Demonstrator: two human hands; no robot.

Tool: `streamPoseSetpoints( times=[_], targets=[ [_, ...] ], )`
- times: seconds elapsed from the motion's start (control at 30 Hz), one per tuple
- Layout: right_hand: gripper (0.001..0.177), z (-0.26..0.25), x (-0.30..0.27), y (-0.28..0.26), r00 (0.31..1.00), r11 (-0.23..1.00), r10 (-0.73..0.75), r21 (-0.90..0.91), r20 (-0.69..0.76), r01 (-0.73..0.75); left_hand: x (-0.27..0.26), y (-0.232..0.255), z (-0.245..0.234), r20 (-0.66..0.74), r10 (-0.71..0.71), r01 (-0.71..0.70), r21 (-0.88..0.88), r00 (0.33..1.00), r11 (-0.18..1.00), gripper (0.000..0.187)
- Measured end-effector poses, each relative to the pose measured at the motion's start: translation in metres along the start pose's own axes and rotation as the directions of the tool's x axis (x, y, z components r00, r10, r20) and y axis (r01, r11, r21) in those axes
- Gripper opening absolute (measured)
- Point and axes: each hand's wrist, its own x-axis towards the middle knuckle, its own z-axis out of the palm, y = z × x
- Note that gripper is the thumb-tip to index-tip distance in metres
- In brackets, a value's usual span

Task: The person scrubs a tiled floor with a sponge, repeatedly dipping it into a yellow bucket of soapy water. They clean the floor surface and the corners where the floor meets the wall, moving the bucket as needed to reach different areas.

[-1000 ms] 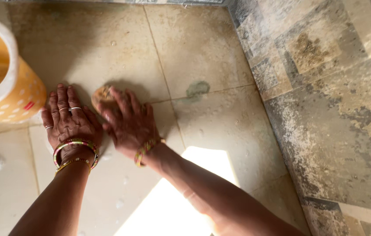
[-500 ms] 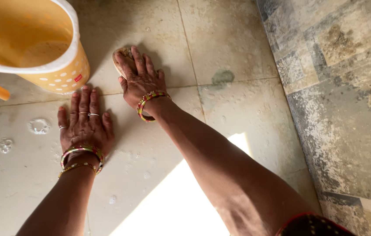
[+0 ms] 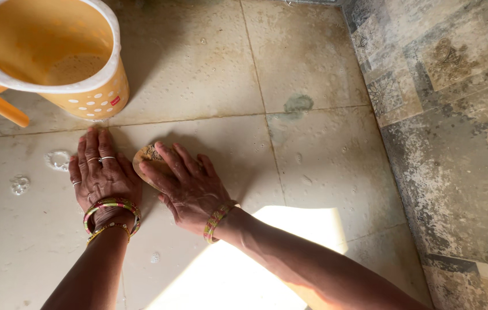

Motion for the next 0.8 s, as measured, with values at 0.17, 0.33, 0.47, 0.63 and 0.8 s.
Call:
streamPoseSetpoints(
  times=[0.17, 0.33, 0.47, 0.63, 0.8],
  targets=[
    [0.068, 0.01, 0.076, 0.024, 0.994, 0.998, 0.04, -0.053, -0.104, -0.046, 0.004, 0.001, 0.002, -0.033, -0.033, 0.032, -0.035, 0.999, 0.999, 0.05],
    [0.071, 0.004, 0.127, 0.032, 0.988, 0.987, 0.149, -0.048, -0.043, -0.151, 0.007, -0.001, 0.001, -0.037, -0.047, 0.045, -0.06, 0.998, 0.997, 0.045],
    [0.071, 0.01, 0.111, 0.012, 0.985, 0.986, 0.153, -0.051, -0.076, -0.157, 0.006, -0.017, -0.006, 0.005, 0.04, -0.04, -0.061, 0.999, 0.997, 0.049],
    [0.071, 0.031, 0.046, -0.046, 0.996, 0.996, -0.047, -0.078, -0.076, 0.041, -0.024, -0.048, -0.033, 0.03, 0.05, -0.048, -0.046, 0.998, 0.998, 0.047],
    [0.07, 0.029, 0.011, -0.086, 0.991, 0.991, -0.135, 0.0, 0.023, 0.135, -0.051, -0.081, -0.064, -0.001, 0.005, -0.005, 0.01, 1.0, 1.0, 0.053]
  ],
)
